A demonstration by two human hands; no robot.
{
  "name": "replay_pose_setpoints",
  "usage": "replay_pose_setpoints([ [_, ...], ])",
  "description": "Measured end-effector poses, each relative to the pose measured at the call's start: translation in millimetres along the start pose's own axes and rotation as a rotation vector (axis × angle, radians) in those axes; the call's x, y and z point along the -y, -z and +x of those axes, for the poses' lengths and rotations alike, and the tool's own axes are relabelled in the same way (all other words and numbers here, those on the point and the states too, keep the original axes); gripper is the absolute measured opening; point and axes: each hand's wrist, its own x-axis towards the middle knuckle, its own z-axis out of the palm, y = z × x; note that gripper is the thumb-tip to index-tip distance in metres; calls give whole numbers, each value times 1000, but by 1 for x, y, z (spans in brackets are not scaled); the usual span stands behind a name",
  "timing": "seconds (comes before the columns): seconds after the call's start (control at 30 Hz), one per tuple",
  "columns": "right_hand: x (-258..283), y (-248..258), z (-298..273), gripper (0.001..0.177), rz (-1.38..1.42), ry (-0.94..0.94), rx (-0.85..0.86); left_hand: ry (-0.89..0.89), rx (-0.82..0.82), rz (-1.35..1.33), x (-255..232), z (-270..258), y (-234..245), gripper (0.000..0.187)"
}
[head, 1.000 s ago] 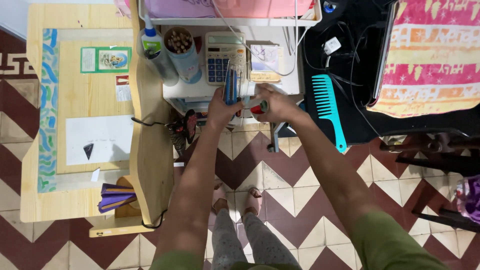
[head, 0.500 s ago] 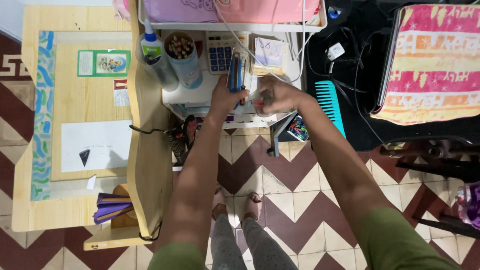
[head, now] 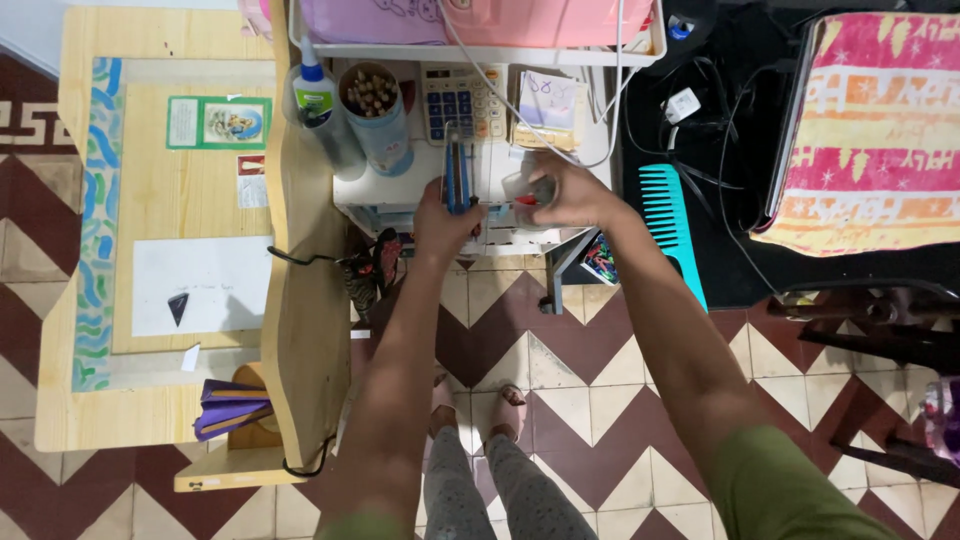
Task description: Organizing various stationery items on a desk, including notebooks, sticky notes, and containers.
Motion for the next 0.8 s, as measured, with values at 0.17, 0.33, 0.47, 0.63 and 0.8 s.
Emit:
replay_pose_setpoints([
  [0.17, 13, 9, -30, 71, 142, -166, -48, -6, 63, -6, 21, -5, 15, 83],
  [0.33, 20, 15, -50, 72, 113, -434, -61, -170, 233, 372, -4, 8, 36, 92],
  [0.47, 11, 2, -45, 70, 265, -339, -248, -250, 427, 549, -1, 41, 32, 103],
  [0.63, 3, -9, -28, 73, 147, -245, -407, -188, 641, 804, -22, 73, 28, 109],
  [0.8, -14, -13, -17, 65, 53, -173, -504, -207, 687, 1007, -47, 86, 23, 112],
])
